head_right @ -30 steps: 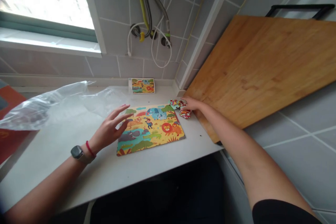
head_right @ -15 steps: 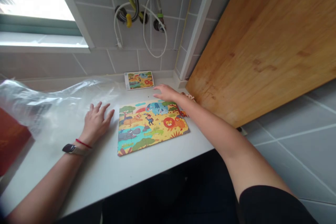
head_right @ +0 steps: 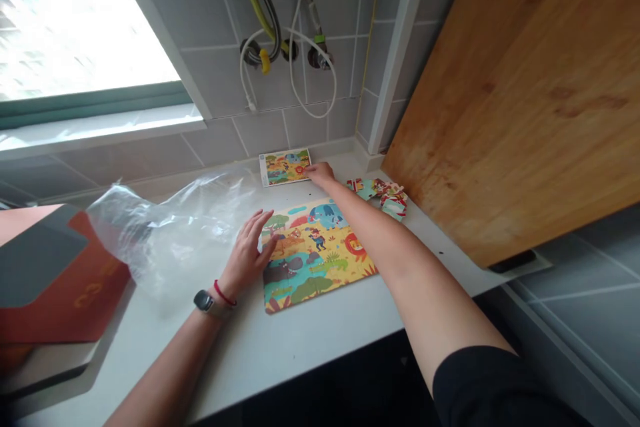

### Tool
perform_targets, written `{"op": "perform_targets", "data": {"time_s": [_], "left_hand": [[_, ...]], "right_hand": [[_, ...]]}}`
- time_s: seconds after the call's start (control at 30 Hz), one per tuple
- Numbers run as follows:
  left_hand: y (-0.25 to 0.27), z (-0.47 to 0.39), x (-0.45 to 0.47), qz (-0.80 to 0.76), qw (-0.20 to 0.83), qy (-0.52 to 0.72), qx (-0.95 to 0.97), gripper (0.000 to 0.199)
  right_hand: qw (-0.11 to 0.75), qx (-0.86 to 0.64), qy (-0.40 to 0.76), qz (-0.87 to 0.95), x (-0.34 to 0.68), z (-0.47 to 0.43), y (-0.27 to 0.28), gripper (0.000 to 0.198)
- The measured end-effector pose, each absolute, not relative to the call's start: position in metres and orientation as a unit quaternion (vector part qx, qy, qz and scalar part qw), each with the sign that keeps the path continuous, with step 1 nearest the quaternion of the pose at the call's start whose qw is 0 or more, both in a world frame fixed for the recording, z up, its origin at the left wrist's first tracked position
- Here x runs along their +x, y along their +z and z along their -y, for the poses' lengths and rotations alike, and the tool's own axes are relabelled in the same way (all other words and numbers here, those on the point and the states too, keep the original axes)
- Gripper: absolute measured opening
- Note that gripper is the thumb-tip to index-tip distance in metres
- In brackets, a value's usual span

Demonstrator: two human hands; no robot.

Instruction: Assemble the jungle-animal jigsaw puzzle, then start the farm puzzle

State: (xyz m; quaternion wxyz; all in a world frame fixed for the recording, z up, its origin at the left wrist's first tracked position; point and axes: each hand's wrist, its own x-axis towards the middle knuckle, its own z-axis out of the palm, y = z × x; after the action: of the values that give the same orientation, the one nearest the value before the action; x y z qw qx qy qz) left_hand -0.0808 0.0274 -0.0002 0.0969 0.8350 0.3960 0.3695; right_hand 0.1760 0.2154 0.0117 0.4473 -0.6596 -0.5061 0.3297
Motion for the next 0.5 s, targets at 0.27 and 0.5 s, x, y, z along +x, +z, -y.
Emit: {"op": "perform_targets", "data": {"time_s": [0.27, 0.5], "left_hand": [[-0.002, -0.031, -0.083, -0.415, 0.085, 0.408, 0.809, 0.062], [0.006, -0.031, -0.084, -0.403, 0.058, 0.474, 0.781, 0.059]], "right_hand": [[0.618, -0.48, 0.431, 0.45, 0.186, -0.123, 0.03, 0.033], [0.628, -0.405, 0.514, 0.42, 0.184, -0.029, 0.02, 0.047]]}}
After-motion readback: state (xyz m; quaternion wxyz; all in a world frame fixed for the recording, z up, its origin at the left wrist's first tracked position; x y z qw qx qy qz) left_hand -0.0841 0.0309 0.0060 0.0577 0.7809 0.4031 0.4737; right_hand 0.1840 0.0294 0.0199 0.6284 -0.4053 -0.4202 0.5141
